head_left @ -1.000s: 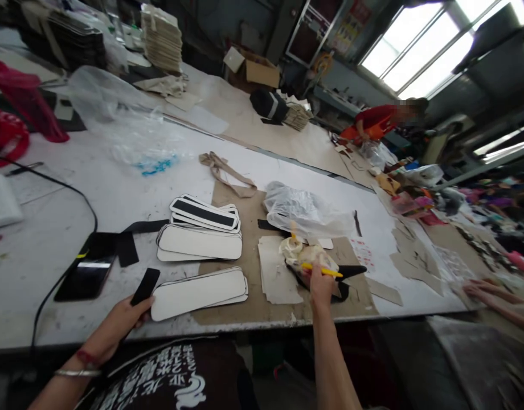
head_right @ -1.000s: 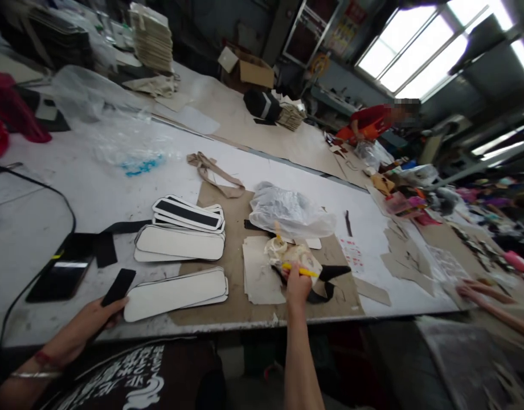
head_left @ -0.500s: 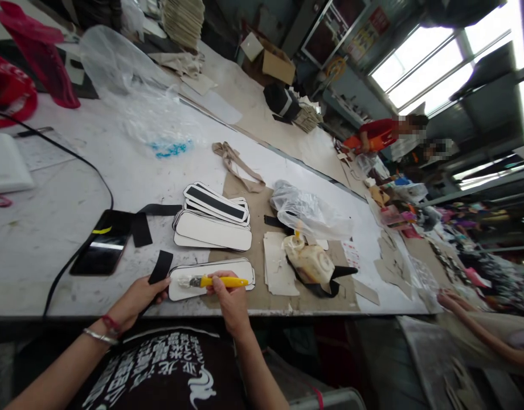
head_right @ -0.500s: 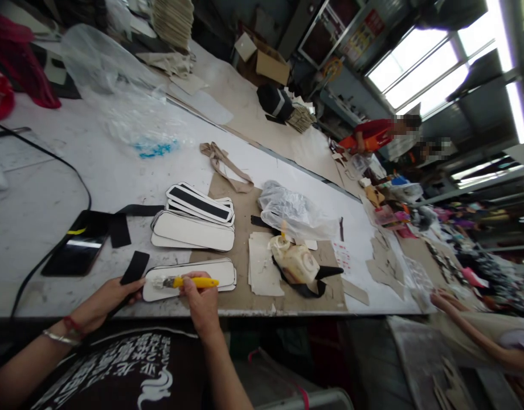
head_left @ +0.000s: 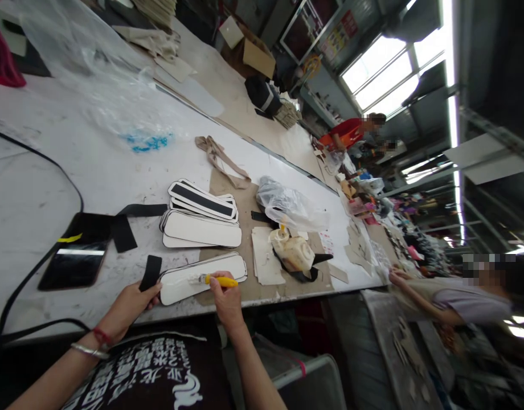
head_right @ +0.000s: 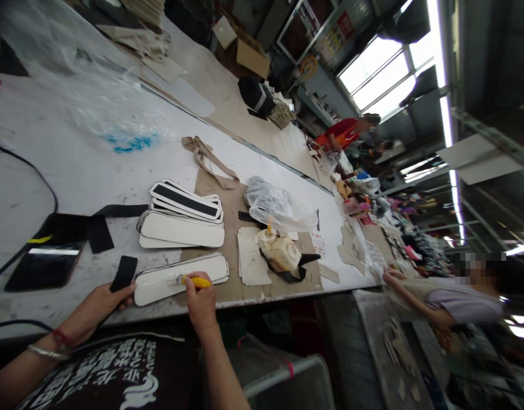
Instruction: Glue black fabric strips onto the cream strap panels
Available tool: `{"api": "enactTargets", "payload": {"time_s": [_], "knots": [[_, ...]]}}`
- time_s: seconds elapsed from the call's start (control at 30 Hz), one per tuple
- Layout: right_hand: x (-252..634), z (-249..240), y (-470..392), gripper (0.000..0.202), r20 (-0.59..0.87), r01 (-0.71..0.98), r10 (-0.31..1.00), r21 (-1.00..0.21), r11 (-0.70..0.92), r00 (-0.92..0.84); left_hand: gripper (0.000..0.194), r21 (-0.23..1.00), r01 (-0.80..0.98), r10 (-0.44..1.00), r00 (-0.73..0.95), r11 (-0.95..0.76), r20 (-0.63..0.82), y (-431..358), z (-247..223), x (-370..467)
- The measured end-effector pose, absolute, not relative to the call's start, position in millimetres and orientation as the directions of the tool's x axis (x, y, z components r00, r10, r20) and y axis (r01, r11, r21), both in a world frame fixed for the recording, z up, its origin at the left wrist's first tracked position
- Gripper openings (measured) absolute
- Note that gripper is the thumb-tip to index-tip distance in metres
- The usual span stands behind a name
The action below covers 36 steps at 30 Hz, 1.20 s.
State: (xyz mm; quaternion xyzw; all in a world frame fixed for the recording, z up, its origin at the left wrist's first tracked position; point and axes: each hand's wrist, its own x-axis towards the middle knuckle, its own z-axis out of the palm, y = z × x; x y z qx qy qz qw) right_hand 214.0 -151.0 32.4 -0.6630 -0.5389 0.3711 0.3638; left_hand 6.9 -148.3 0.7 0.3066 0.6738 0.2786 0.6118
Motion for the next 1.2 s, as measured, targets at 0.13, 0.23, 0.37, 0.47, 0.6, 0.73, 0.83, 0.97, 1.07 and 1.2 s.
{"api": "enactTargets", "payload": {"time_s": [0.13,0.23,0.37,0.47,0.6,0.73,0.83,0.97,1.07,1.2], "knots": [[230,31,-150,0.013,0.028,0.610,0.979,-0.786,-0.102,0.200,0.045,0.747,0.102,0.754,-0.066,0.657,-0.654,-148,-5,6],[244,30,-150,0.015,0.114,0.721,0.975,-0.690,-0.060,0.190,0.044,0.739,0.120,0.748,-0.073,0.663,-0.659,-148,-7,6],[264,28,-150,0.017,0.187,0.815,0.966,-0.578,-0.041,0.181,0.042,0.738,0.148,0.752,-0.091,0.659,-0.653,-148,-12,6],[277,26,-148,0.017,0.225,0.847,0.963,-0.531,-0.005,0.147,0.042,0.741,0.174,0.760,-0.095,0.648,-0.643,-148,-15,6],[292,24,-145,0.017,0.281,0.880,0.957,-0.470,0.069,0.075,0.044,0.722,0.220,0.752,-0.115,0.656,-0.649,-146,-8,9],[302,33,-144,0.016,0.370,0.892,0.929,-0.419,0.172,-0.005,0.044,0.704,0.228,0.738,-0.151,0.673,-0.657,-144,10,15],[306,45,-144,0.016,0.390,0.894,0.920,-0.398,0.204,-0.036,0.044,0.696,0.229,0.731,-0.160,0.681,-0.663,-144,16,19],[306,55,-147,0.016,0.374,0.881,0.925,-0.413,0.229,-0.065,0.045,0.677,0.242,0.717,-0.171,0.695,-0.676,-144,5,17],[301,63,-149,0.013,0.370,0.869,0.927,-0.436,0.234,-0.064,0.046,0.675,0.297,0.735,-0.200,0.676,-0.648,-147,-4,8],[281,81,-143,0.014,0.314,0.841,0.948,-0.496,0.213,-0.055,0.051,0.734,0.256,0.778,-0.191,0.628,-0.599,-152,11,-5]]}}
